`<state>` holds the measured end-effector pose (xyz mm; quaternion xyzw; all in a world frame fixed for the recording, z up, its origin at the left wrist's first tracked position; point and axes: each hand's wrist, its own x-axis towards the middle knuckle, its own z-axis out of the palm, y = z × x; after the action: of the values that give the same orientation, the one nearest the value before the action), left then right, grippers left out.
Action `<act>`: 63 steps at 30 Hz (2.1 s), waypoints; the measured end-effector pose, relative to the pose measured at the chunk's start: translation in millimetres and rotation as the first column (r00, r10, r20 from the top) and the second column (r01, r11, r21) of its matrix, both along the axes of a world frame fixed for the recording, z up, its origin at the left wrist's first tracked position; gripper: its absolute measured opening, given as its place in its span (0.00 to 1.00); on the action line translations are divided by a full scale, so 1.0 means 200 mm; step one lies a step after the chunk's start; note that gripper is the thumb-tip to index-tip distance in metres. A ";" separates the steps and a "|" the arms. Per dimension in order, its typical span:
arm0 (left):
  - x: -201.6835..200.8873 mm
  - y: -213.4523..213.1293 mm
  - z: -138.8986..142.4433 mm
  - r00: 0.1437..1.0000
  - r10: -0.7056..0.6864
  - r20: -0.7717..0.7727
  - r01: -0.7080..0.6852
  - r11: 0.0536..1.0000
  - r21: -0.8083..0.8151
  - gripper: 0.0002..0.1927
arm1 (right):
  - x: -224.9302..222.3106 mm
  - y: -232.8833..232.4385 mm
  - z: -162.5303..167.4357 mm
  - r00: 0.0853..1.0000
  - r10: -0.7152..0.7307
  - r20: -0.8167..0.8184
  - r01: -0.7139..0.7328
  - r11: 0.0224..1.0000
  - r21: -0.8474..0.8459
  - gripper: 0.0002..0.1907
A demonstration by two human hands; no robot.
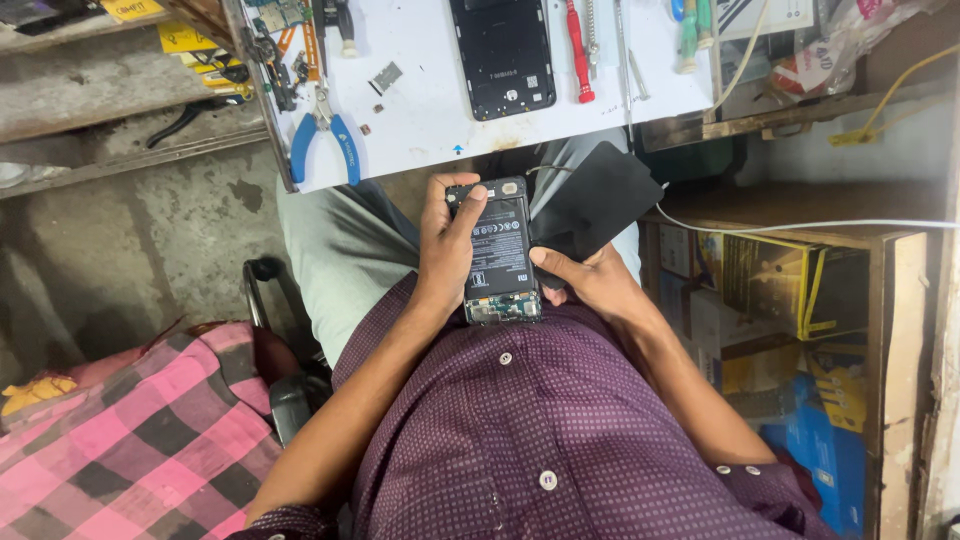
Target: The person sits at a repair bench holding a disassembled smartphone and its detached back panel. They apply liquid from a bottle onto the panel, wipe it, then use a pry tool and screwdriver to work on the phone's internal frame and components.
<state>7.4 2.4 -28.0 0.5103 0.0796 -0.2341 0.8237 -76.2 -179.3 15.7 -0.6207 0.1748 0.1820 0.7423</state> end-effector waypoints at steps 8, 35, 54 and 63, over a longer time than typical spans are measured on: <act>0.00 0.01 0.00 0.999 0.025 -0.042 -0.028 0.998 -0.056 0.14 | 0.00 0.00 0.00 0.989 -0.102 -0.109 0.100 0.995 -0.030 0.06; 0.01 0.00 -0.01 0.999 0.032 0.007 -0.032 0.997 -0.074 0.14 | -0.05 0.02 0.10 0.970 -0.143 -0.195 0.147 0.989 0.003 0.15; 0.02 0.00 0.01 1.000 -0.003 -0.002 0.003 0.997 -0.075 0.18 | -0.03 -0.03 0.08 0.986 -0.133 -0.100 0.132 0.991 -0.018 0.09; 0.02 0.00 0.03 1.000 0.014 0.012 -0.013 0.998 -0.065 0.17 | 0.03 0.01 0.08 0.990 -0.128 -0.054 0.131 0.990 0.052 0.09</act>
<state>11.3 2.0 -22.9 0.4841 0.0701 -0.2278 0.8419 -71.1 -178.0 32.0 -0.5823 0.2285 0.1538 0.7649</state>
